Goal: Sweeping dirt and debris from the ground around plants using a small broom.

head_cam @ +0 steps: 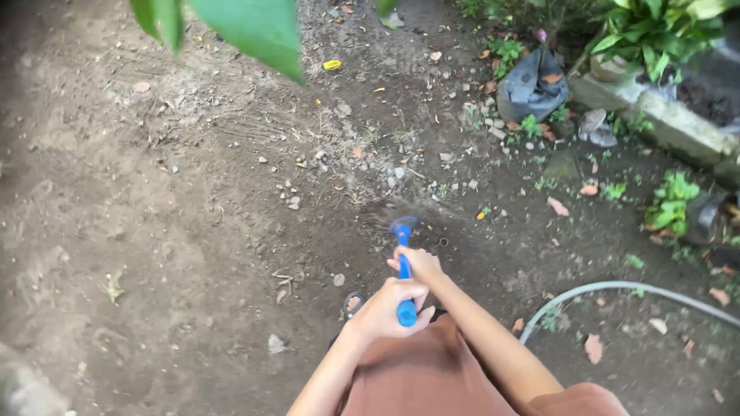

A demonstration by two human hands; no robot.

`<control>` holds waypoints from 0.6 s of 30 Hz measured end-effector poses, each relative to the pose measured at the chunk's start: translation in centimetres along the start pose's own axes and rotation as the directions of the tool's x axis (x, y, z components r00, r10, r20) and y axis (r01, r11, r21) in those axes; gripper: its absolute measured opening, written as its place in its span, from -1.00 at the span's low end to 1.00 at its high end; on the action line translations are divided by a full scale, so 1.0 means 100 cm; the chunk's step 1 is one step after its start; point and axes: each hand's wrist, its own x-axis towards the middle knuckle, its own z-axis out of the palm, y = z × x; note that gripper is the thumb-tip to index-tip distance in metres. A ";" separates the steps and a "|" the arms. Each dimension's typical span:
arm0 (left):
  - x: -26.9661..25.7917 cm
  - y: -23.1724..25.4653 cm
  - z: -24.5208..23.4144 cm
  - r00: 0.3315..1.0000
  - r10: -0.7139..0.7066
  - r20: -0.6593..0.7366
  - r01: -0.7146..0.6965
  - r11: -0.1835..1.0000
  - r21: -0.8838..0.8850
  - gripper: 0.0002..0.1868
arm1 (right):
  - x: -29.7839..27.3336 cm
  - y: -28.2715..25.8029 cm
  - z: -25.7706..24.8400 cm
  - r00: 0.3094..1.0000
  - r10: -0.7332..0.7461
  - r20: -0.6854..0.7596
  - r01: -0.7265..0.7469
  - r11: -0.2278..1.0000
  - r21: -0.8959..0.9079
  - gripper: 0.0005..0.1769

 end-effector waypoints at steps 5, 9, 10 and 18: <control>-0.016 0.006 -0.046 0.994 0.085 0.066 -0.082 0.995 -0.057 -0.60 | -0.016 -0.041 -0.006 0.984 0.152 -0.088 -0.161 0.983 -0.093 -0.64; -0.008 0.038 -0.061 0.962 0.177 0.208 -0.167 0.984 -0.068 -0.59 | -0.024 -0.064 -0.014 0.938 0.282 -0.201 -0.293 0.956 -0.026 -0.66; -0.001 0.046 -0.063 0.943 0.193 0.271 -0.182 0.981 -0.066 -0.57 | -0.022 -0.065 -0.019 0.929 0.295 -0.223 -0.297 0.954 0.025 -0.66; 0.060 -0.002 -0.019 0.812 0.264 0.520 -0.256 0.962 -0.089 -0.59 | -0.007 -0.006 -0.025 0.855 0.360 -0.373 -0.290 0.929 0.231 -0.74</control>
